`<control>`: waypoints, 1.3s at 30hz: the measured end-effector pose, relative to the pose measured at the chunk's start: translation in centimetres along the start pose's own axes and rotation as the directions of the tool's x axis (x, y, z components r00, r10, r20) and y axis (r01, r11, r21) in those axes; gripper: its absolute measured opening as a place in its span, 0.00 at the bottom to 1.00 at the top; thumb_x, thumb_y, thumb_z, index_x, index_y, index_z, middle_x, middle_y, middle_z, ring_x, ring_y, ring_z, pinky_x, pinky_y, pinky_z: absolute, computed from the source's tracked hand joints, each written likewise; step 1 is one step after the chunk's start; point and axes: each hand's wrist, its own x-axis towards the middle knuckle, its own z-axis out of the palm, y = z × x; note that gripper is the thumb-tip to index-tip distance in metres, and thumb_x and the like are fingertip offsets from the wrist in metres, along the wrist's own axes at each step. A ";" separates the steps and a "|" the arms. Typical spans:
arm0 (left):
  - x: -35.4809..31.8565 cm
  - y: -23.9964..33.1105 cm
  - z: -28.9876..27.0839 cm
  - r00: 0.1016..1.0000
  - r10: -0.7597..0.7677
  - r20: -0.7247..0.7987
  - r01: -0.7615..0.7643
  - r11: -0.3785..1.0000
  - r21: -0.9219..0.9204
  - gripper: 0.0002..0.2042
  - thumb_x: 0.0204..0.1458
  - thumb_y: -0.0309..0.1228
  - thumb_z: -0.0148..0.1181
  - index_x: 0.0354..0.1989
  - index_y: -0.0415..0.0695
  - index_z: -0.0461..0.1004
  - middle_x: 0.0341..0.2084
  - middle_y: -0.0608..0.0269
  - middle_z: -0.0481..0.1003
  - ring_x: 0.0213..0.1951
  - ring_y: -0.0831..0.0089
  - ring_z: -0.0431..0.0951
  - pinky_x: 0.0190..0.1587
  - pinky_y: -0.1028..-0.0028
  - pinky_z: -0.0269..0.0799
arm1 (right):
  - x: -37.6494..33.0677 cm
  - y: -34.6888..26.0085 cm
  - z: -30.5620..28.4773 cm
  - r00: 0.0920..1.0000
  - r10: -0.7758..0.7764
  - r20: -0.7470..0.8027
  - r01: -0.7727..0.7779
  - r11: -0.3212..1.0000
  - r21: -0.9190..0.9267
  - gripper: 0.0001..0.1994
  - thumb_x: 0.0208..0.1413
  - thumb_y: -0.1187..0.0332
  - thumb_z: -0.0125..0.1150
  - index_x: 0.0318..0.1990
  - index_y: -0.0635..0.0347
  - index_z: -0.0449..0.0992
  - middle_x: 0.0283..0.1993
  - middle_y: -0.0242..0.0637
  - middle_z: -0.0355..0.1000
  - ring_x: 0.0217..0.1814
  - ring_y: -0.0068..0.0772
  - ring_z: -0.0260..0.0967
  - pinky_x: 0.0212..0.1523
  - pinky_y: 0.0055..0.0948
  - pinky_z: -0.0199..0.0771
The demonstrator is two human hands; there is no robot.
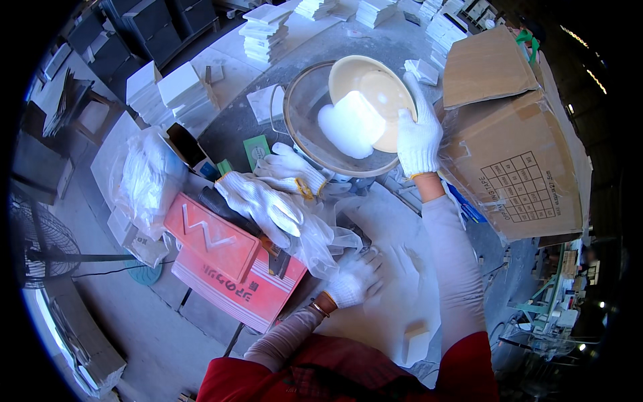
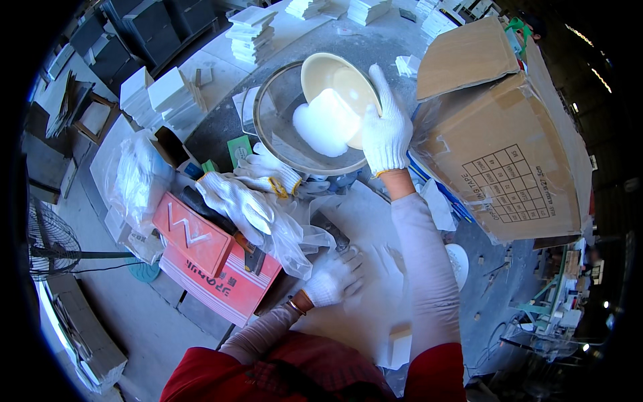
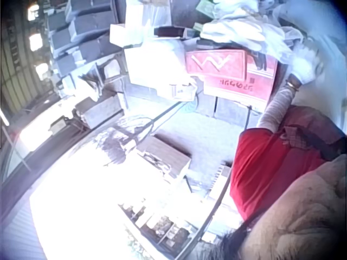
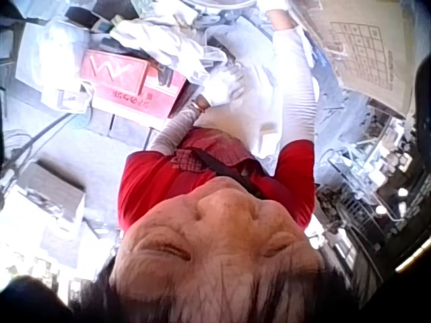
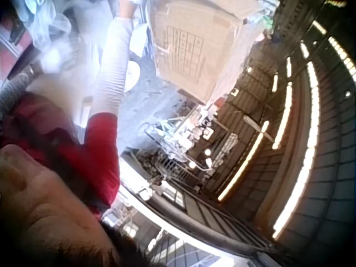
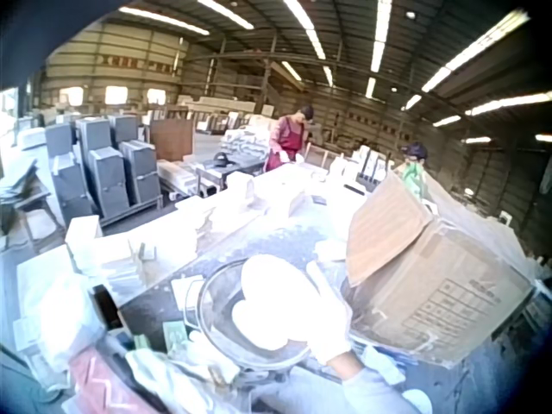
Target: The person sifts white granular powder through a metal sieve into a bowl, then pours the sifted powder onto a white sheet. They spread the powder with gloved hands and use a small metal tool to press and shape the powder into a compact form.
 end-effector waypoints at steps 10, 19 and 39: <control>-0.3 -0.3 0.9 1.000 -0.014 0.021 0.014 1.000 0.003 0.15 0.61 0.41 0.59 0.45 0.43 0.83 0.63 0.49 0.75 0.68 0.48 0.69 0.63 0.43 0.68 | -0.6 -1.5 0.3 0.997 0.038 0.065 -0.039 0.999 0.014 0.29 0.64 0.75 0.56 0.74 0.49 0.72 0.69 0.41 0.75 0.70 0.44 0.73 0.71 0.39 0.68; -0.3 -0.4 1.0 1.000 0.010 -0.008 -0.010 1.000 -0.013 0.14 0.59 0.40 0.61 0.45 0.43 0.82 0.61 0.49 0.76 0.67 0.47 0.70 0.62 0.43 0.68 | -0.9 -1.9 0.0 0.996 -0.076 0.050 0.077 0.997 -0.014 0.28 0.65 0.74 0.56 0.74 0.49 0.72 0.67 0.44 0.76 0.68 0.48 0.74 0.69 0.42 0.71; 0.1 -0.4 0.3 0.999 0.032 -0.005 -0.032 0.999 0.024 0.12 0.59 0.39 0.62 0.44 0.43 0.81 0.57 0.48 0.77 0.63 0.47 0.73 0.59 0.50 0.72 | -0.6 -3.1 -1.1 0.934 -0.357 -0.029 0.341 0.911 -0.233 0.34 0.56 0.76 0.56 0.72 0.38 0.75 0.65 0.37 0.75 0.58 0.49 0.77 0.56 0.43 0.81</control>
